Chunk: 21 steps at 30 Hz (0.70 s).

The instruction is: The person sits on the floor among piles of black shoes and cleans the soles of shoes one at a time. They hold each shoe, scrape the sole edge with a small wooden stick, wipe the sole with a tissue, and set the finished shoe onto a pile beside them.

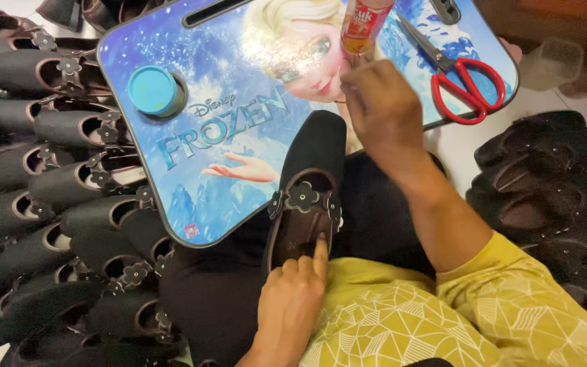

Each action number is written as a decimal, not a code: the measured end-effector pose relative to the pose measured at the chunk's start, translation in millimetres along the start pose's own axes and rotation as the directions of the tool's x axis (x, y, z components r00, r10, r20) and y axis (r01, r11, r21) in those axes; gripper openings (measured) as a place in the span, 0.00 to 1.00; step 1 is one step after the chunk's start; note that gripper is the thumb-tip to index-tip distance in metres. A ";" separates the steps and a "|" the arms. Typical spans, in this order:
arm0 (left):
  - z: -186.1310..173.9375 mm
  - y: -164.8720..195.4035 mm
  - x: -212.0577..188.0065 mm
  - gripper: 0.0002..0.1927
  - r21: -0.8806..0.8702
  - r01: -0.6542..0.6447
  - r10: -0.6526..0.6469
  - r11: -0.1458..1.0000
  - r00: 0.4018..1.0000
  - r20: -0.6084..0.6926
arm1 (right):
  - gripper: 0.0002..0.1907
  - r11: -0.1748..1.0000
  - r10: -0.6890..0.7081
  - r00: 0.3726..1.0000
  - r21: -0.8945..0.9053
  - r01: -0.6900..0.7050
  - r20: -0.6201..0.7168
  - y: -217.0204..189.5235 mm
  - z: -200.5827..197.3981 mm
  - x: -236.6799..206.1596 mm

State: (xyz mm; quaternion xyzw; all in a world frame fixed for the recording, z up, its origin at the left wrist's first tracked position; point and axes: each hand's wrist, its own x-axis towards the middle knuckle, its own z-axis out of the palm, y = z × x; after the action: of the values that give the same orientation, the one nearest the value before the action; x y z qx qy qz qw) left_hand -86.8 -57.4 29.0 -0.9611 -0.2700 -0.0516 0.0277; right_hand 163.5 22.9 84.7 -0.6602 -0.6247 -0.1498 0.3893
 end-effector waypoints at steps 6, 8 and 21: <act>-0.8 -0.3 -1.5 0.32 0.075 -0.011 0.007 0.997 0.998 0.062 | 0.08 0.911 -0.354 0.900 0.309 0.271 0.254 -1.6 2.9 3.2; -2.0 -1.4 -1.5 0.32 0.086 -0.005 0.000 0.996 0.998 0.058 | 0.05 0.999 -0.049 0.982 -0.006 0.051 0.182 7.1 2.7 8.4; 15.8 -42.0 -33.5 0.27 0.120 -0.153 0.179 0.981 0.954 -0.240 | 0.05 0.920 0.310 0.948 0.225 -0.320 0.078 15.6 -18.9 -26.2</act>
State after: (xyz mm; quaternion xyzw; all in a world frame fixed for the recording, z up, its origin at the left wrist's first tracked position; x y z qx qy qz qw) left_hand -135.8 -37.6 10.6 -0.9636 -0.1849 -0.1561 0.1140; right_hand 179.0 -7.6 74.0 -0.7042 -0.5314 0.0030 0.4708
